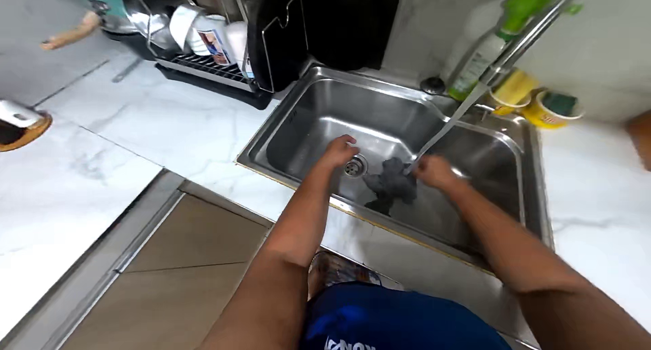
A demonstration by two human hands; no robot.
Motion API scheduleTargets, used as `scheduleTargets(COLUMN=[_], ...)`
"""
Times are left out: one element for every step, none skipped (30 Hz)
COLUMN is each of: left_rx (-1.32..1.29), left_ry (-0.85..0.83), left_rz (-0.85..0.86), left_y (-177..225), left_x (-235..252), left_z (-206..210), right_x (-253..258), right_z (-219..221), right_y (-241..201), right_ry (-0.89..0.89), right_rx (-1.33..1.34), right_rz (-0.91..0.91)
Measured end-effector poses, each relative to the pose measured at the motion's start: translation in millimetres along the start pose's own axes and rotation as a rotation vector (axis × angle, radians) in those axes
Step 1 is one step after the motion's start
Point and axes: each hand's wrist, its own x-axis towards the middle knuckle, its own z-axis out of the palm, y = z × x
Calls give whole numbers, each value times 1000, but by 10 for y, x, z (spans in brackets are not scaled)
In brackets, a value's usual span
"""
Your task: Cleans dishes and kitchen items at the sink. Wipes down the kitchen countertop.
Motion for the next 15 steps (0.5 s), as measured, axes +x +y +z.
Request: scheduleTargets(left_rx=[4, 6, 14, 23, 30, 39, 50, 67, 88, 103, 109, 101, 78, 37, -19], left_ry=[-1, -1, 2, 4, 7, 7, 8, 4, -8, -19, -22, -24, -22, -20, -20], left_rz=[-1, -1, -4, -8, -8, -10, -11, -14, -20, -23, -20, -17, -27, -61, -123], left_y=[6, 1, -12, -27, -36, -33, -23, -12, -3, -2, -6, 0, 26, 79, 166], left_x=[3, 8, 9, 5, -4, -13, -22, -31, -38, -35, -21, -4, 7, 12, 11], left_z=[3, 8, 15, 20, 17, 1, -20, -36, -42, -36, -17, 16, 64, 125, 203], right_x=[164, 297, 371, 399, 421, 445, 477, 472, 447, 438, 444, 451, 388, 254, 76], right_z=[257, 467, 613, 696, 715, 679, 602, 470, 329, 203, 89, -29, -187, -370, -560], right_y=[9, 7, -21, -70, -151, -261, -380, -521, -627, -658, -625, -559, -525, -526, -544], right_ry=[-147, -243, -280, -277, -278, -280, -288, -299, -286, -256, -213, -169, -132, -90, -43], right_rx=[-59, -110, -145, -168, -166, -159, -157, -148, -119, -70, -24, 23, 74, 134, 206], right_rz=[-32, -48, -39, -33, -18, -5, 8, 31, 53, 64, 55, 37, 20, -3, -23])
